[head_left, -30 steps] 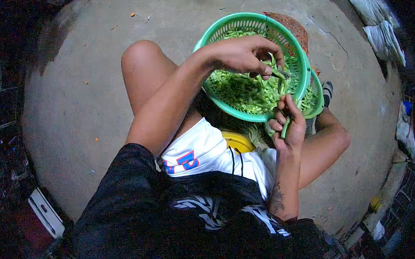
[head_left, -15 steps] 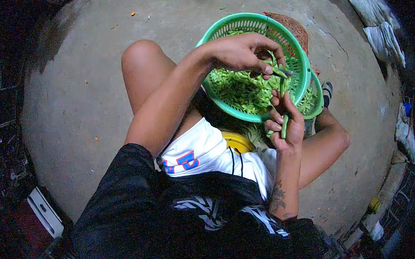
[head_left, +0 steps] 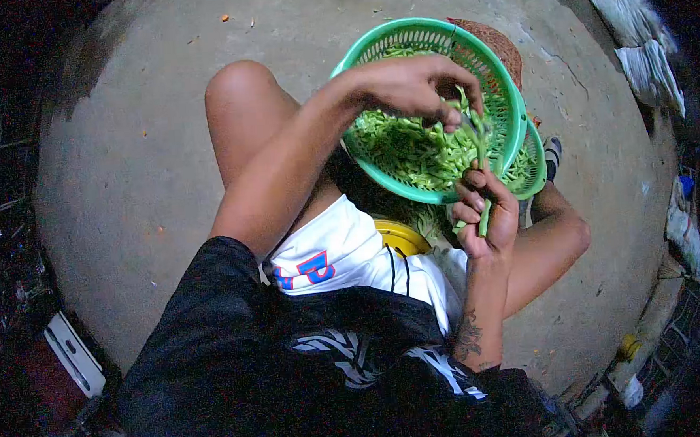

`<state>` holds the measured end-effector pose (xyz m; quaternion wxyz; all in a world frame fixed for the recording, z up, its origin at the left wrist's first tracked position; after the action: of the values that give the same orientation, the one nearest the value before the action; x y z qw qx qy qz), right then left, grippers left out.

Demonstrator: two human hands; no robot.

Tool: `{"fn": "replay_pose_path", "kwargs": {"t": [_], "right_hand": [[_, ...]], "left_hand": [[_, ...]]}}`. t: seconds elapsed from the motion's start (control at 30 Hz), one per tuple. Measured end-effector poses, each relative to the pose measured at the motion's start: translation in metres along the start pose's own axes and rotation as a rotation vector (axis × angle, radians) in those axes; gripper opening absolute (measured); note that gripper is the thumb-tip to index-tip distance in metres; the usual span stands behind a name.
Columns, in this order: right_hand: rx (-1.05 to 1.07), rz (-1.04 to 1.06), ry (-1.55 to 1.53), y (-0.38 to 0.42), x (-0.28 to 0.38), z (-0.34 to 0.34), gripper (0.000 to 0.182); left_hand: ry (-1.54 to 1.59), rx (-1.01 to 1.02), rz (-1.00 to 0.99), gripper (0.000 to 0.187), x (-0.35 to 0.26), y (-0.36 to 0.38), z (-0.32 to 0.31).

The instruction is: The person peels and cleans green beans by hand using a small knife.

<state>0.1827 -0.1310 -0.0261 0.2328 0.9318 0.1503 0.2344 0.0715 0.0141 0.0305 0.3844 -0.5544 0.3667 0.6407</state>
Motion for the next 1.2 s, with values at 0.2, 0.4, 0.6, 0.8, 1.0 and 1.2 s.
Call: {"fn": "replay_pose_path", "kwargs": {"t": [0.2,0.4,0.6,0.8,1.0,1.2], "right_hand": [[-0.017,0.025,0.021,-0.002,0.003,0.0,0.018],[-0.009,0.056,0.05,-0.002,0.003,-0.001,0.018],[-0.032,0.081,0.079,-0.005,0.006,0.002,0.018],[-0.029,0.087,0.052,-0.005,0.006,0.002,0.016],[-0.099,0.117,0.091,-0.007,0.007,0.01,0.015],[-0.032,0.102,0.104,-0.006,0.007,0.001,0.019]], "left_hand": [[0.049,0.003,0.099,0.036,0.012,0.001,0.003],[-0.082,0.071,-0.03,0.035,0.007,-0.004,-0.009],[0.057,0.026,0.057,0.034,0.008,0.0,-0.004],[-0.017,0.049,0.011,0.034,0.006,-0.003,-0.01],[0.056,0.049,0.052,0.035,0.0,0.002,-0.013],[-0.057,0.071,-0.074,0.033,0.001,-0.003,-0.01]]}}
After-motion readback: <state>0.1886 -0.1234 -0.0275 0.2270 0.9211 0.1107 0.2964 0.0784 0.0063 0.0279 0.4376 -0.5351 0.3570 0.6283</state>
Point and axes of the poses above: each hand's wrist, its own y-axis away from the middle knuckle, its own z-axis out of the back of the hand, x = y × z, the point moved 8 cm from there along -y, towards the middle knuckle, and after that the axes turned 2 degrees about z, right-handed, at the moved point
